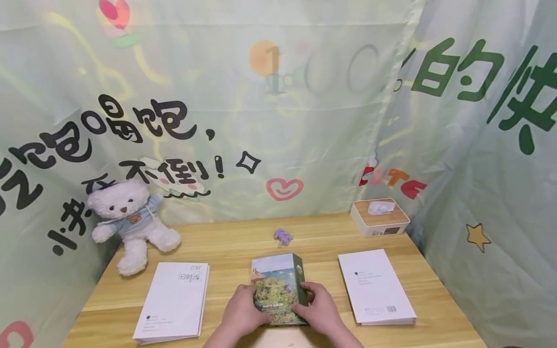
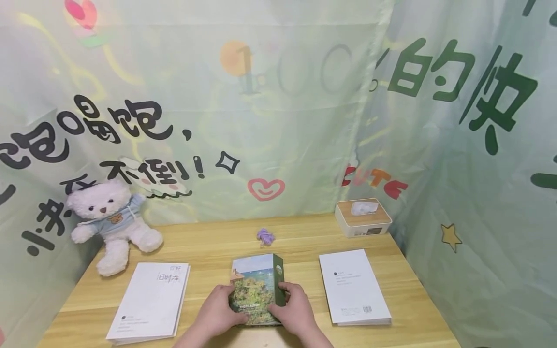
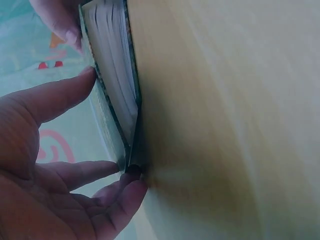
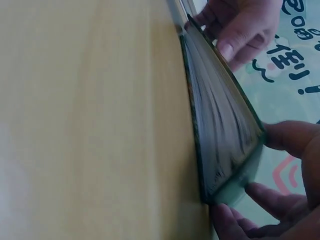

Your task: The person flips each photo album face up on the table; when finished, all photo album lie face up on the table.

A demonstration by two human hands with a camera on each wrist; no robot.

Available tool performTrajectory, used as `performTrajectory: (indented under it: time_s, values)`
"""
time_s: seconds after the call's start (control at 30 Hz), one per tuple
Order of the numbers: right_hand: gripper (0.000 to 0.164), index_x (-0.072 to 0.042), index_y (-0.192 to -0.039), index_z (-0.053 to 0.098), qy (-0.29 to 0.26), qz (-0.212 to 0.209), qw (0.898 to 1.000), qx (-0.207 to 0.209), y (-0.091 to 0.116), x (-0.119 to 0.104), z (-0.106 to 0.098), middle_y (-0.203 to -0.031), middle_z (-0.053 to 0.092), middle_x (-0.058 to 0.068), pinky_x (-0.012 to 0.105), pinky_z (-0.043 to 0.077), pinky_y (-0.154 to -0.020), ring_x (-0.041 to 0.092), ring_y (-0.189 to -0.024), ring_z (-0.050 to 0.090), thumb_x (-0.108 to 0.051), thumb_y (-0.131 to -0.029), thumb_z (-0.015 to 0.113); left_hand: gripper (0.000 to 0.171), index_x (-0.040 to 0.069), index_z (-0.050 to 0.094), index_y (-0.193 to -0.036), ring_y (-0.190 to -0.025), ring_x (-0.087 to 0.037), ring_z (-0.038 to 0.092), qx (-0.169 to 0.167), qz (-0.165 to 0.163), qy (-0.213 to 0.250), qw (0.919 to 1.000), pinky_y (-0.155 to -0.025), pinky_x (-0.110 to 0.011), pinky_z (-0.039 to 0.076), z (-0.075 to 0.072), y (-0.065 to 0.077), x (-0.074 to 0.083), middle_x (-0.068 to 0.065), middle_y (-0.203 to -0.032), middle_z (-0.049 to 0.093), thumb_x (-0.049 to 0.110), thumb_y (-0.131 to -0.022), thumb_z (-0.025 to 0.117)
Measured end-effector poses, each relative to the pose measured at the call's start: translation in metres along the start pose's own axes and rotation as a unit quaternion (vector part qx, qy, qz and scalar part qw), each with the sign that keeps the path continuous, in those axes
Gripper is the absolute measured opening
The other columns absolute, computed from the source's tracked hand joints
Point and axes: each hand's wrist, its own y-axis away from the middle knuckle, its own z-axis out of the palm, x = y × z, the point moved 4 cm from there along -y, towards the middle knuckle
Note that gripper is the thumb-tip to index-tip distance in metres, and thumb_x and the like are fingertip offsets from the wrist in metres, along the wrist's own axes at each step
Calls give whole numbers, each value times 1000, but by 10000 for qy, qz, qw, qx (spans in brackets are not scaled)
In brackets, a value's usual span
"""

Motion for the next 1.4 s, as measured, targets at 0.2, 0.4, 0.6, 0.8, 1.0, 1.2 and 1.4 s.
performTrajectory:
  time_s: [0.2,0.4,0.6,0.8,1.0,1.2,1.4]
  values:
    - [63,16,-135,60,-50,114,9995,277,1,1,2,-119,67,23,31,55,-70,27,-96,64,-13,-84,85,93,-15,62,-132,-104,-46,65,30,33,-142,9999,-95,-64,54,0,-2,4,-27,-121,62,30,-62,101]
    - [57,18,-135,59,-527,183,9975,436,2,5,4,-115,70,23,29,58,-65,27,-95,68,-9,-88,81,96,-15,60,-134,-98,-41,64,22,28,51,10000,-91,-63,55,4,-3,9,-25,-113,61,28,-59,102]
    - [52,19,-132,61,-743,168,9940,785,5,5,3,-104,73,15,25,56,-68,20,-88,66,-5,-89,79,99,-13,60,-136,-92,-33,62,19,37,318,9995,-86,-62,57,11,-2,14,-20,-108,56,27,-55,102]
    - [49,17,-131,63,-798,171,9916,1003,6,3,3,-115,72,24,31,61,-75,31,-99,71,-5,-89,79,101,-13,59,-137,-93,-35,63,-46,45,291,9996,-87,-63,56,13,-3,16,-22,-109,57,26,-55,102]
    - [50,13,-130,66,-831,237,9886,1230,5,-4,2,-120,70,26,32,62,-73,31,-97,70,-6,-87,82,100,-14,57,-139,-98,-40,64,-85,107,451,9989,-92,-68,53,13,-5,17,-24,-112,58,21,-56,100]
    - [49,12,-130,67,-1173,446,9801,1538,6,-9,1,-121,69,29,30,62,-68,33,-98,72,-7,-86,82,95,-16,57,-140,-109,-46,62,-271,331,805,9958,-100,-69,49,10,-5,19,-27,-119,60,20,-63,98]
    - [40,12,-125,70,-1338,480,9776,1551,6,-15,-7,-122,68,35,34,64,-70,37,-98,76,-7,-91,79,91,-16,58,-140,-114,-50,61,-419,601,876,9935,-102,-71,46,8,-2,18,-30,-124,62,22,-67,97]
